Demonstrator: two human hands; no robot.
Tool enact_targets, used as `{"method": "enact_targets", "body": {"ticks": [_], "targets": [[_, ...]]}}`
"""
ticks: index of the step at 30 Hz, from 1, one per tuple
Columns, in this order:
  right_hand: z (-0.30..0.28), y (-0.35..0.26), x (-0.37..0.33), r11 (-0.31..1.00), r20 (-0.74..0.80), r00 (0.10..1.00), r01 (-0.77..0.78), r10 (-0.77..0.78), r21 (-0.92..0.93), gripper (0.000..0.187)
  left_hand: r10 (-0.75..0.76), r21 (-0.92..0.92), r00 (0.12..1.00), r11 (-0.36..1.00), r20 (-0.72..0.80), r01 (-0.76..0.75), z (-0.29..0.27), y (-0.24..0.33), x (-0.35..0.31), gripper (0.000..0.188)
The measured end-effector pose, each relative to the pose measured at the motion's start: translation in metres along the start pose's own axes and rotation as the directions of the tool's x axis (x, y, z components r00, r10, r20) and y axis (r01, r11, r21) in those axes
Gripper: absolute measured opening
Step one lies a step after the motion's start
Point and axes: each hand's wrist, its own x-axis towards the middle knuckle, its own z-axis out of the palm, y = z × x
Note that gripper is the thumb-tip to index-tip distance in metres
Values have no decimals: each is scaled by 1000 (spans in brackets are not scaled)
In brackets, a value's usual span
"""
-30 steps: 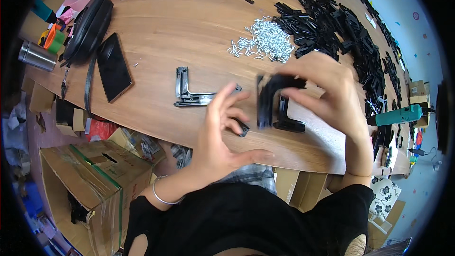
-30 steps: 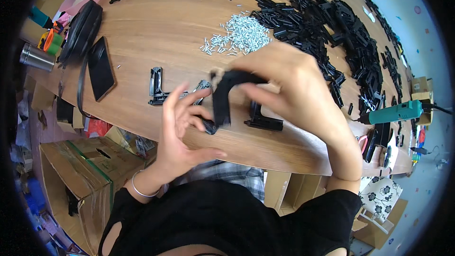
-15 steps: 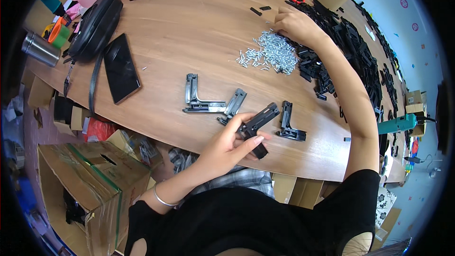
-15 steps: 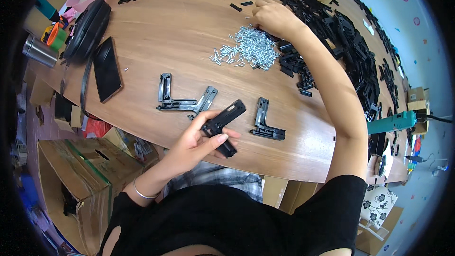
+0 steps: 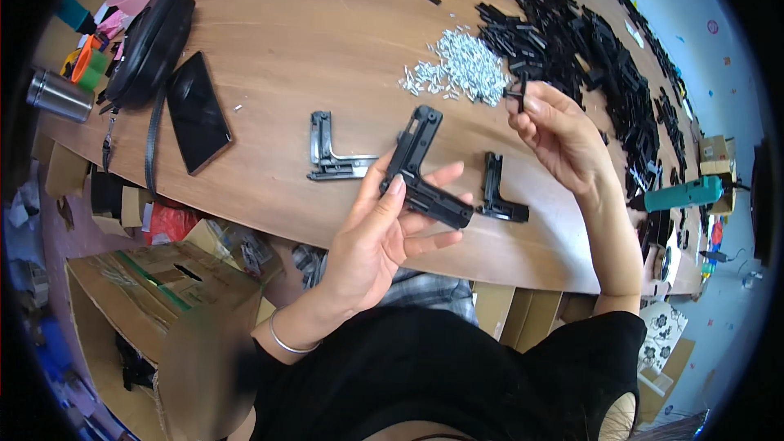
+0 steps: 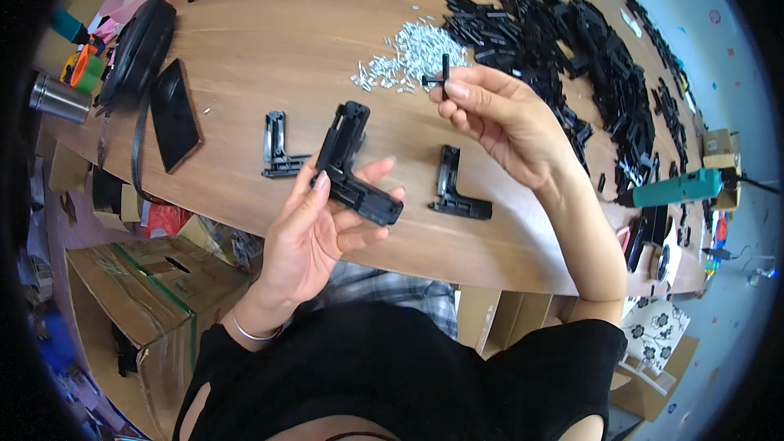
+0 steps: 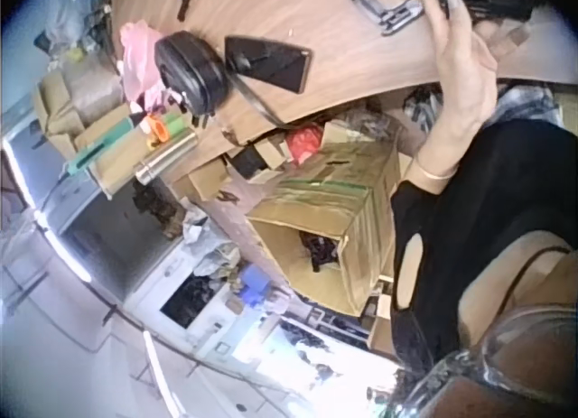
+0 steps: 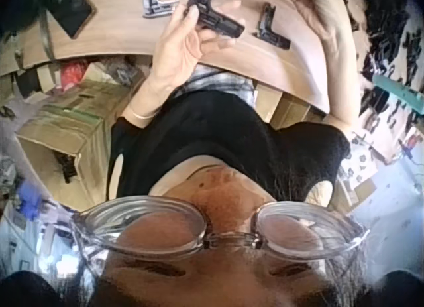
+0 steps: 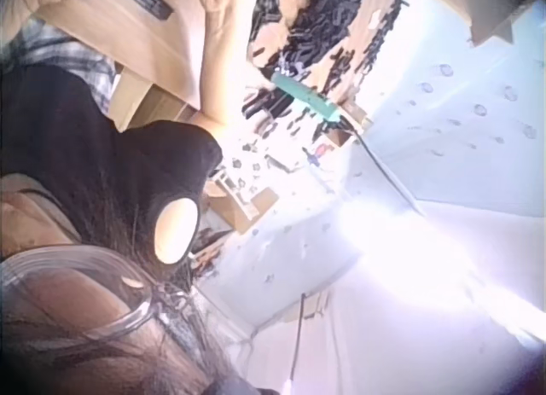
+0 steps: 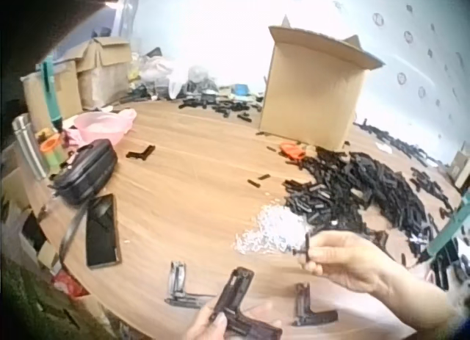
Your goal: The person assembles black plastic L-shaped hardware components on a wooden table. They pick up parts, insert small metal pins, and use a green glue gun to apply adhesive to the joints. The person handles the components one by one, arranging them on the table as they work.
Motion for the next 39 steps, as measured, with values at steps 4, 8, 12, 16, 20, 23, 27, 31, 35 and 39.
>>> {"method": "enact_targets", "body": {"ticks": [4,8,12,16,20,23,27,31,35,39], "targets": [[6,24,-42,977,-3,1000,-28,29,211,18,-6,-64,999,998,32,8,6,-15,0,43],[26,47,-76,973,-87,975,196,-207,-119,15,-18,-108,998,994,57,24,15,-34,-2,45],[40,62,-97,121,234,736,394,-636,-911,24,1,-83,997,997,82,6,23,-53,-6,47],[45,79,-108,-42,292,667,364,-685,-930,31,-16,-11,990,1000,143,18,29,-60,-11,50],[43,85,-117,-113,309,646,326,-698,-938,33,21,142,979,989,203,-50,31,-67,-16,58],[45,84,-123,-122,326,629,345,-706,-931,33,33,350,964,928,262,-127,31,-70,-20,64],[39,87,-127,-19,284,623,396,-729,-918,31,55,607,952,758,303,-237,28,-73,-26,64],[39,90,-133,103,208,657,401,-725,-910,26,16,666,943,703,334,-248,31,-70,-27,58],[35,98,-141,290,106,702,421,-704,-859,35,17,745,943,609,331,-273,31,-69,-27,50],[35,107,-141,909,-198,889,416,-412,-23,59,32,597,935,762,352,-251,38,-68,-28,43]]}}
